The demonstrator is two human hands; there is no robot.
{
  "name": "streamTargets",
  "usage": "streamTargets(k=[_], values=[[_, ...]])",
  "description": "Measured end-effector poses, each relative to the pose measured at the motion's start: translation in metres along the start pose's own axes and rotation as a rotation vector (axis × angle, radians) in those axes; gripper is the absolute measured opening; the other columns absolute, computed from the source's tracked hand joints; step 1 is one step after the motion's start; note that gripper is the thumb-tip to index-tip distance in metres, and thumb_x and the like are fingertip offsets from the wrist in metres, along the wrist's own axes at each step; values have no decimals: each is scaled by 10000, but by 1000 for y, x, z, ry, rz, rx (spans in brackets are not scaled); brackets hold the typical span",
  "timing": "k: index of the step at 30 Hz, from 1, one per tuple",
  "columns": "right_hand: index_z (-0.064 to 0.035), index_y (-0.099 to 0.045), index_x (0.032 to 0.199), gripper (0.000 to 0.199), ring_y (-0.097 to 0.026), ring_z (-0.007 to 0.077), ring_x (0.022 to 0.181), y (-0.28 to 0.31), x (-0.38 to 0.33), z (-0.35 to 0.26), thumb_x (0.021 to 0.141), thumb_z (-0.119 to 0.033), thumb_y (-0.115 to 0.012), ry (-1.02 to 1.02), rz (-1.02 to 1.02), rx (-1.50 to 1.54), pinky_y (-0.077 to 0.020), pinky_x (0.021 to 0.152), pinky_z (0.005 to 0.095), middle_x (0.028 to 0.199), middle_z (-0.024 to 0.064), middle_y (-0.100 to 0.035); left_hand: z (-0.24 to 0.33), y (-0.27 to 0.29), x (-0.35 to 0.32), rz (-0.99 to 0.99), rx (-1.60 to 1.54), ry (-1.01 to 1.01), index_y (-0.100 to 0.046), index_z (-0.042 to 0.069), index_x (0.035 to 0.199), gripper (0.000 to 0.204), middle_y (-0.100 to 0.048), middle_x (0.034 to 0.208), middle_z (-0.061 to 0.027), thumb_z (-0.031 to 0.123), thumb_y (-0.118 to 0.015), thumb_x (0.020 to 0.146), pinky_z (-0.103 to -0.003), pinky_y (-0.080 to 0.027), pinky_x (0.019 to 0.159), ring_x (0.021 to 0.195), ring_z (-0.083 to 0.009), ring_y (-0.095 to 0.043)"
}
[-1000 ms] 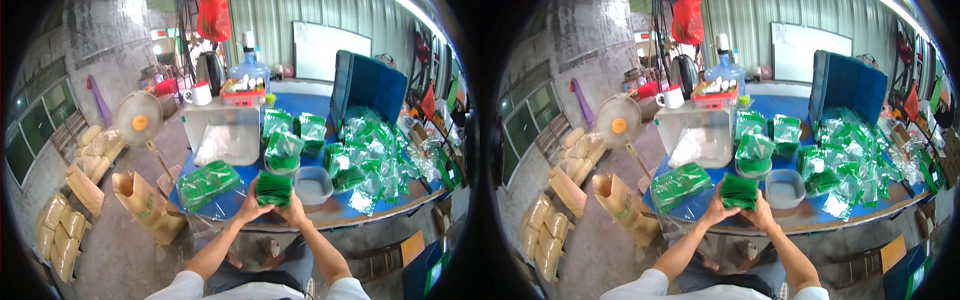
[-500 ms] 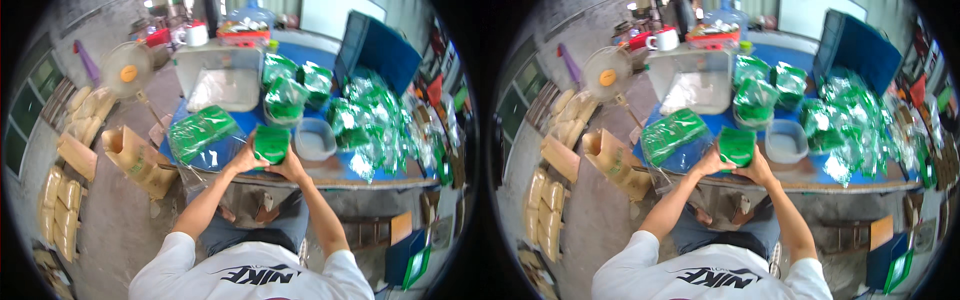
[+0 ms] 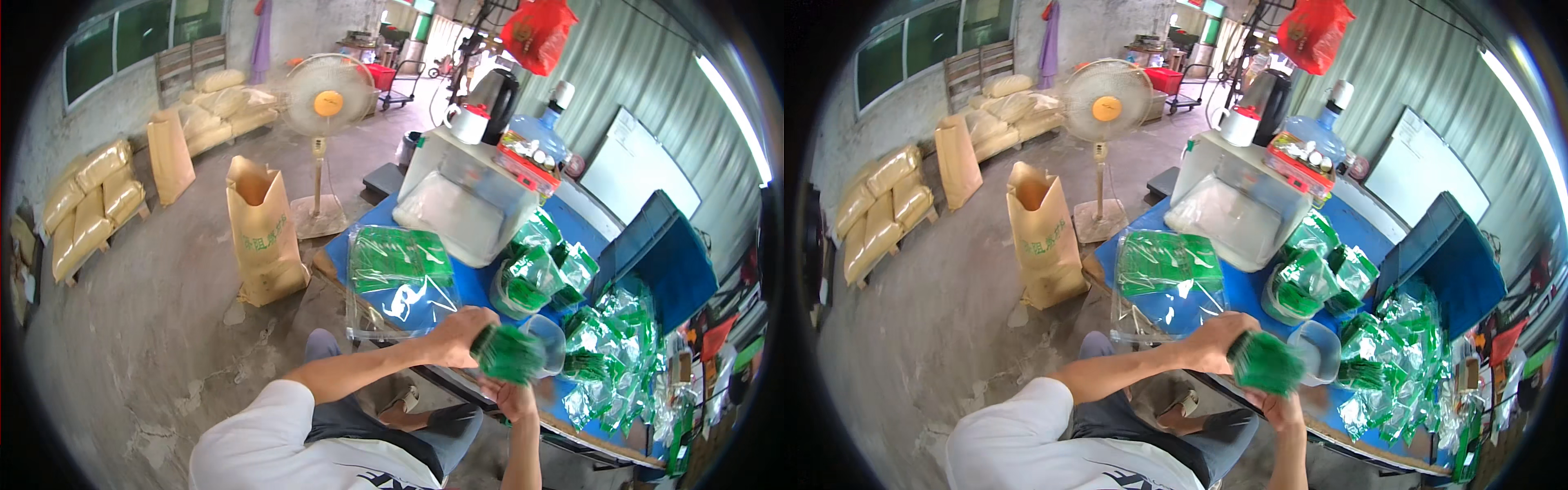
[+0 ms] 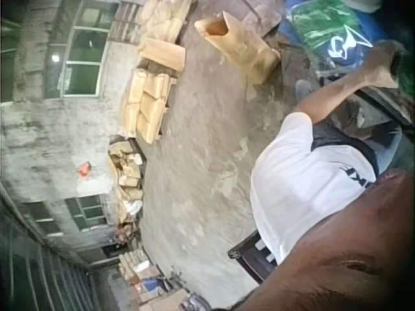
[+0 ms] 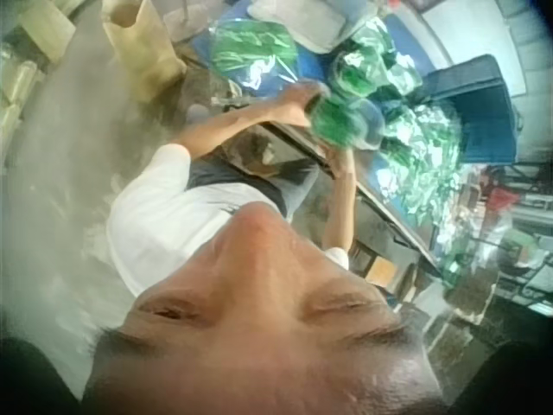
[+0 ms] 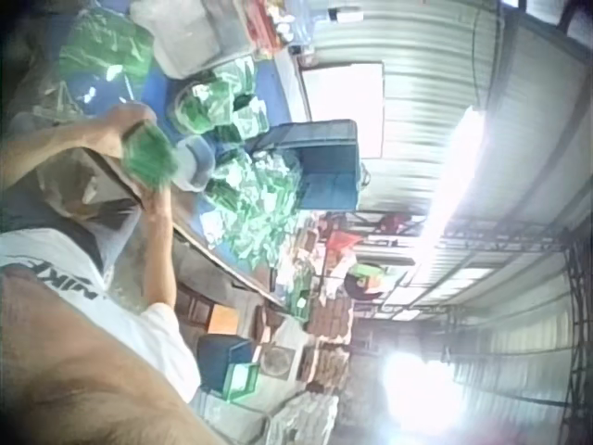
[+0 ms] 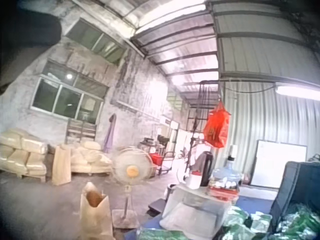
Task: The recorder organizes stacks of green plastic bags from a blue crate and packs them into larger clear plastic bags on a work table.
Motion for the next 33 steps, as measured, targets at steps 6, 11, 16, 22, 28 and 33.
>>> streamTargets(k=[6,11,16,22,28,33], values=[[-67,-518,1354,694,-666,285,1057,-41,-5,-19,921,-606,-580,-350,-383,758,-545,935,451,1219,113,-650,51,-30,-24,-224,548,-571,-520,79,1161,375,-505,1299,-95,163,-653,821,-555,-179,1234,1356,-287,-430],[-77,-522,1342,658,-645,256,1098,-30,-3,3,802,-331,-801,-375,-155,273,-540,949,411,1212,101,-649,43,-30,-44,-226,602,-585,-520,63,1164,331,-352,1518,-179,181,-598,865,-591,-139,1234,1488,-367,-227],[-87,-511,1360,682,-637,242,1115,-32,7,21,816,-407,-768,-294,-192,292,-543,951,416,1255,85,-628,39,-26,-52,-310,752,-517,-281,151,1527,709,-209,1623,-141,213,-574,885,-561,-145,1237,1507,-341,-188],[-95,-444,1430,807,-620,263,1156,-37,-1,26,782,-424,-793,-196,-175,265,-538,964,432,1321,91,-589,46,-15,-74,-209,797,-559,-180,187,1576,777,-144,1647,-106,233,-544,891,-525,-124,1239,1511,-316,-173],[-30,-615,1257,412,-646,241,1089,-77,-12,22,890,-216,-595,-181,-242,189,-530,944,401,1174,119,-675,23,-12,-75,-547,373,-305,-383,169,1503,629,-420,1472,-166,162,-542,895,-500,-303,1160,1391,-369,-387],[-60,-634,1189,454,-635,186,1020,-115,14,29,843,-344,-714,-120,-145,325,-520,916,368,1180,86,-661,-18,77,-60,-212,504,90,-418,7,1443,563,-389,1497,-229,260,-579,966,-483,-253,1177,1417,-402,-339]])
Point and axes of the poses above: each hand's wrist, its own x-axis towards the middle knuckle, its own y-axis out of the back of the hand, z = x × y, the point moved 7 cm from there along x, towards the middle knuckle
